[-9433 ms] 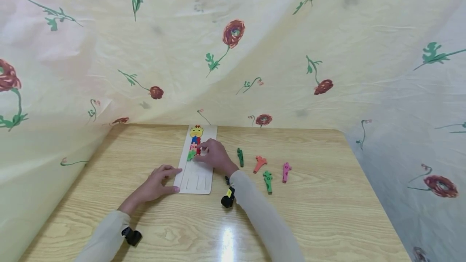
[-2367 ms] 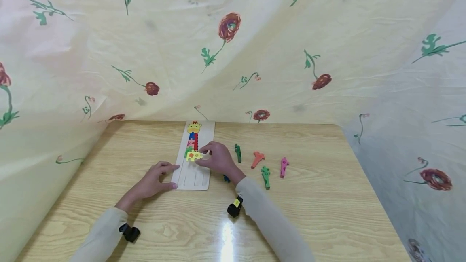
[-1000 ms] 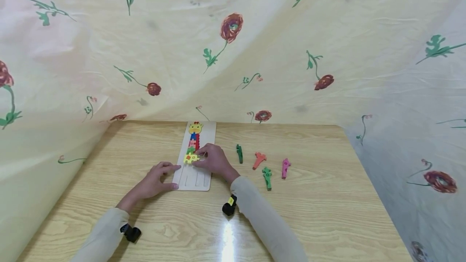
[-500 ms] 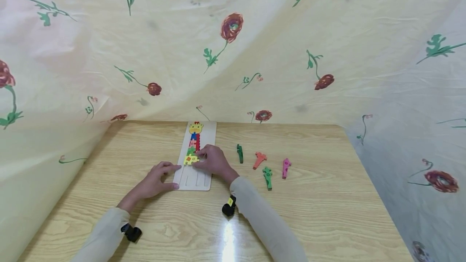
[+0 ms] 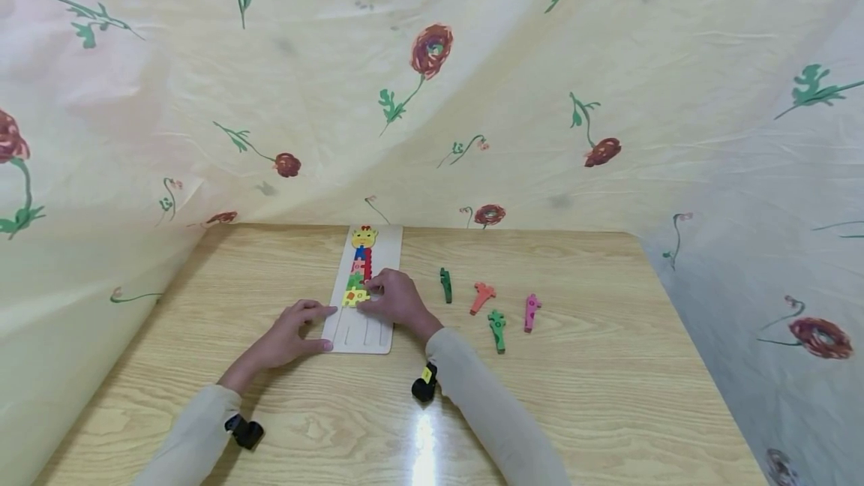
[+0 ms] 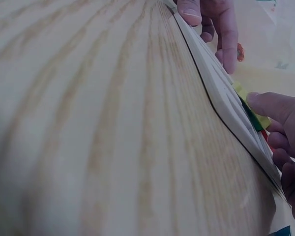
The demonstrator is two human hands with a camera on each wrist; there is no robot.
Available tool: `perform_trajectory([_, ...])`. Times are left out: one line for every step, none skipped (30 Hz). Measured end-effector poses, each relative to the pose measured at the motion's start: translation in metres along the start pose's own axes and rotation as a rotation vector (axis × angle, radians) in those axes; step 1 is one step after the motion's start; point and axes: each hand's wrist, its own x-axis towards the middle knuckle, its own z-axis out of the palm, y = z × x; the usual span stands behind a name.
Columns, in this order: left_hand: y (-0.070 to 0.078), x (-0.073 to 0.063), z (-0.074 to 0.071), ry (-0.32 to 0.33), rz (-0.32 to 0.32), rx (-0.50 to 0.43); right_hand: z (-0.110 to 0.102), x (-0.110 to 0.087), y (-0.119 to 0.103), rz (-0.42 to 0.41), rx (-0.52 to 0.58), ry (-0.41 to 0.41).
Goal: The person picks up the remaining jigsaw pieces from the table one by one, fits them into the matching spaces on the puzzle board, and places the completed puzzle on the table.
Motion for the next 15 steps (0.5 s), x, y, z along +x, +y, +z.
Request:
perform_trajectory([-0.0002,0.0001,0.0001,0.001,0.002,-0.002,-0.0001,0.0000,-0.0004,0.002,-0.001,-0.001])
perform_trajectory([-0.0004,0.0001,0.0002,0.002,0.005,-0.001,-0.0004,-0.0003,-0.0011,0.006,0.001,-0.002])
perform_trajectory([-0.0006,0.0003,0.0003,0.001,0.002,-0.003,-0.0006,-0.0005,-0.0017,0.009,0.001,-0.002])
perform_trajectory([-0.0009,0.0004,0.0003,0.003,0.003,-0.002,-0.0008,-0.0006,-0.0022,0.013,0.002,-0.003])
perform_trajectory([-0.0012,0.0005,0.0004,0.003,0.003,-0.003,-0.0010,-0.0008,-0.0027,0.017,0.002,-0.005])
perform_trajectory([-0.0015,0.0005,0.0005,0.003,0.003,-0.002,-0.0012,-0.0012,-0.0033,0.022,0.003,-0.007])
perform_trajectory([-0.0016,0.0006,0.0007,0.003,0.001,-0.001,-0.0013,-0.0015,-0.0038,0.026,0.002,-0.009])
perform_trajectory([-0.0016,0.0006,0.0007,0.002,-0.001,0.000,-0.0014,-0.0018,-0.0042,0.028,0.002,-0.009])
perform_trajectory([-0.0016,0.0006,0.0009,0.003,-0.005,-0.002,-0.0014,-0.0017,-0.0042,0.028,-0.001,-0.009])
perform_trajectory([-0.0016,0.0007,0.0009,0.004,-0.007,-0.002,-0.0013,-0.0016,-0.0041,0.026,-0.002,-0.012])
perform_trajectory([-0.0015,0.0008,0.0010,0.004,-0.009,-0.002,-0.0013,-0.0015,-0.0040,0.025,-0.005,-0.012])
perform_trajectory([-0.0013,0.0009,0.0012,0.004,-0.010,-0.001,-0.0013,-0.0013,-0.0038,0.022,-0.008,-0.014])
perform_trajectory([-0.0012,0.0011,0.0013,0.005,-0.012,-0.001,-0.0016,-0.0012,-0.0036,0.018,-0.009,-0.017])
perform_trajectory([-0.0013,0.0013,0.0014,0.006,-0.013,0.000,-0.0021,-0.0011,-0.0034,0.012,-0.008,-0.020])
perform_trajectory([-0.0014,0.0015,0.0015,0.007,-0.014,0.001,-0.0027,-0.0009,-0.0029,0.004,-0.006,-0.024])
